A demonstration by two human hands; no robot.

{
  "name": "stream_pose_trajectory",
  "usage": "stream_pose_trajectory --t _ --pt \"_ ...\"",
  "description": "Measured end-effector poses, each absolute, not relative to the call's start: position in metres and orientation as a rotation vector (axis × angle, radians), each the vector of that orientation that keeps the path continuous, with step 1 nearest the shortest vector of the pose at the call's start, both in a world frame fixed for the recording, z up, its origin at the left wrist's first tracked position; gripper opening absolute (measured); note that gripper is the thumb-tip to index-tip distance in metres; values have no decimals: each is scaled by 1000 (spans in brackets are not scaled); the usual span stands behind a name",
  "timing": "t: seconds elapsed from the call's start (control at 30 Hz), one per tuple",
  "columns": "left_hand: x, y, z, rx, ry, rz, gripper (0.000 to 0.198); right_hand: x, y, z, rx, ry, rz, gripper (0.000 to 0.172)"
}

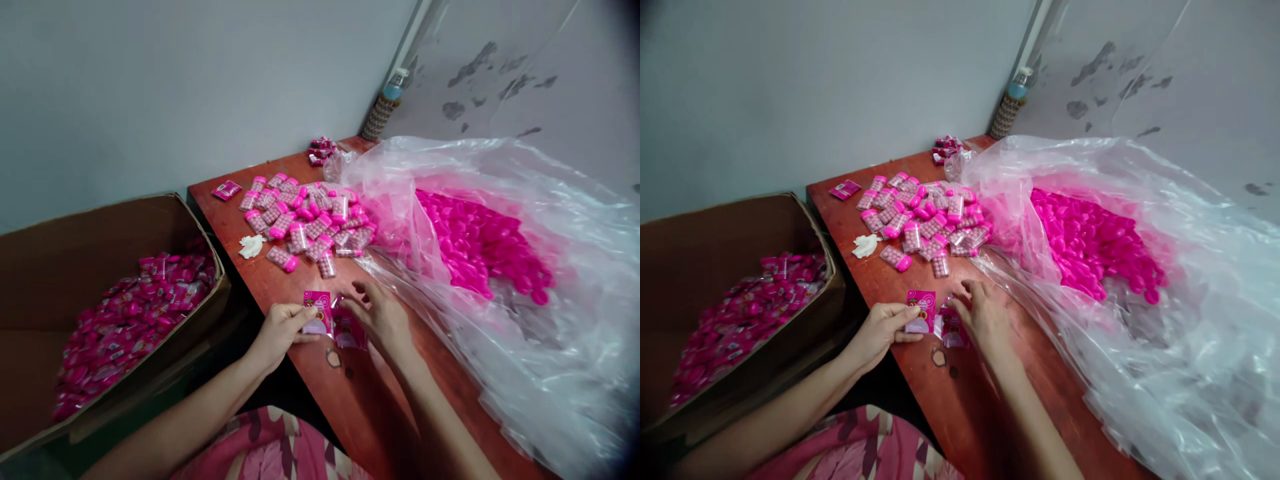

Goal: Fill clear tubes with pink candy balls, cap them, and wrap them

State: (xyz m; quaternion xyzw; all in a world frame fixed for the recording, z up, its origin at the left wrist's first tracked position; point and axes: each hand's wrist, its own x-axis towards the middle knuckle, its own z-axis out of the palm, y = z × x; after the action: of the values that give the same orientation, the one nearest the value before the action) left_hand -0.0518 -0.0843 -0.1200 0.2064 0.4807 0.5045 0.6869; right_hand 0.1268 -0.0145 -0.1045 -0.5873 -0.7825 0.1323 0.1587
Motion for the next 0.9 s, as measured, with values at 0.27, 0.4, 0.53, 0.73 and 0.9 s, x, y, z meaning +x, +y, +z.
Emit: stream_pose_trajectory --t 0.27,0.4,0.53,0.73,0.9 --pt "-54 -78 -120 258 1071 1205 24 73 28 -111 -1676 -2417 79 38" --pt "-56 -73 -118 116 1019 1245 16 79 34 -117 -1727 -2453 99 20" --pt "-53 -65 -116 -46 948 1301 11 102 12 -102 -1719 -2321 290 23" --pt "-41 -56 -116 -190 866 1348 8 106 -74 -88 -1427 -1528 1544 37" --pt "-29 -56 -114 -190 803 1368 7 92 -99 -100 -1418 -1375 1599 35"
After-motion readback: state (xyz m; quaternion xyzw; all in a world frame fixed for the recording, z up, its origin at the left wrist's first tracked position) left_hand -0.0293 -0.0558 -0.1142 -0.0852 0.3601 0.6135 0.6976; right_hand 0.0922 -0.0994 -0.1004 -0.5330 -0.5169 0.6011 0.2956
